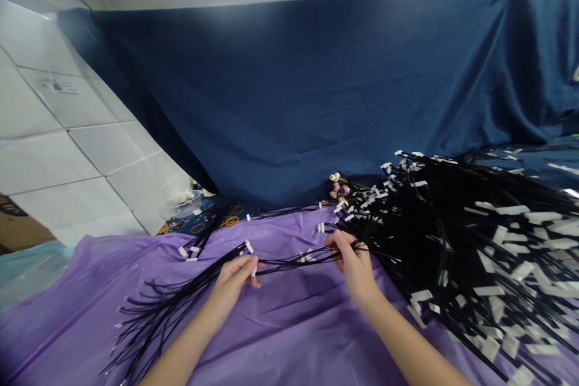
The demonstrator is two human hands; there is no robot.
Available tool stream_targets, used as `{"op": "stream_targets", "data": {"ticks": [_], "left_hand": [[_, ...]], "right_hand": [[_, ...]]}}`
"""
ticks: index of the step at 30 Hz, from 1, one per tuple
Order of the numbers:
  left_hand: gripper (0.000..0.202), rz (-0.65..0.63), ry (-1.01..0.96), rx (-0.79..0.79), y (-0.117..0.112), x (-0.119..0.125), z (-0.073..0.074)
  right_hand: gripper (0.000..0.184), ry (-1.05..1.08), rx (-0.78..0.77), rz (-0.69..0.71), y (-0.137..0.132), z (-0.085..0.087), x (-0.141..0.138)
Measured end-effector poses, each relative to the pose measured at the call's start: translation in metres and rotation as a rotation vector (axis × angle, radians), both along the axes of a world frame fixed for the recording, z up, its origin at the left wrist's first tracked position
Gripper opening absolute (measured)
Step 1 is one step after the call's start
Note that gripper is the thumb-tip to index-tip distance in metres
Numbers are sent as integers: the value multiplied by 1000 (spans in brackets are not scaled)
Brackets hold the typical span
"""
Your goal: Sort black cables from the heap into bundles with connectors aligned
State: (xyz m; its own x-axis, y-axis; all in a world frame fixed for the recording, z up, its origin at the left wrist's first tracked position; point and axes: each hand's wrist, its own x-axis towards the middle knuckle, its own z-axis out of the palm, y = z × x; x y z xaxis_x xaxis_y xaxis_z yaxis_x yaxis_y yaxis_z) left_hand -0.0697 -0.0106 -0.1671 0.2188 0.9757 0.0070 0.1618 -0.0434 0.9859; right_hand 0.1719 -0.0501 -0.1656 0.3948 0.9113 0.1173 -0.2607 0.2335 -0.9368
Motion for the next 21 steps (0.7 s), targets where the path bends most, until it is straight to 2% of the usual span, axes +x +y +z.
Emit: {"op": "stream_targets", "data": {"ticks": [9, 16, 21], "left_hand": [[45, 69, -79, -47, 0, 1, 4], [48, 93, -176, -80, 4, -1, 0], [47, 121, -210, -124, 3, -1, 2]], "right_hand": [[38, -112, -12, -6, 0, -11, 4], [29, -531, 52, -30, -3, -15, 6], [29, -561, 43, -34, -3, -14, 5]]}}
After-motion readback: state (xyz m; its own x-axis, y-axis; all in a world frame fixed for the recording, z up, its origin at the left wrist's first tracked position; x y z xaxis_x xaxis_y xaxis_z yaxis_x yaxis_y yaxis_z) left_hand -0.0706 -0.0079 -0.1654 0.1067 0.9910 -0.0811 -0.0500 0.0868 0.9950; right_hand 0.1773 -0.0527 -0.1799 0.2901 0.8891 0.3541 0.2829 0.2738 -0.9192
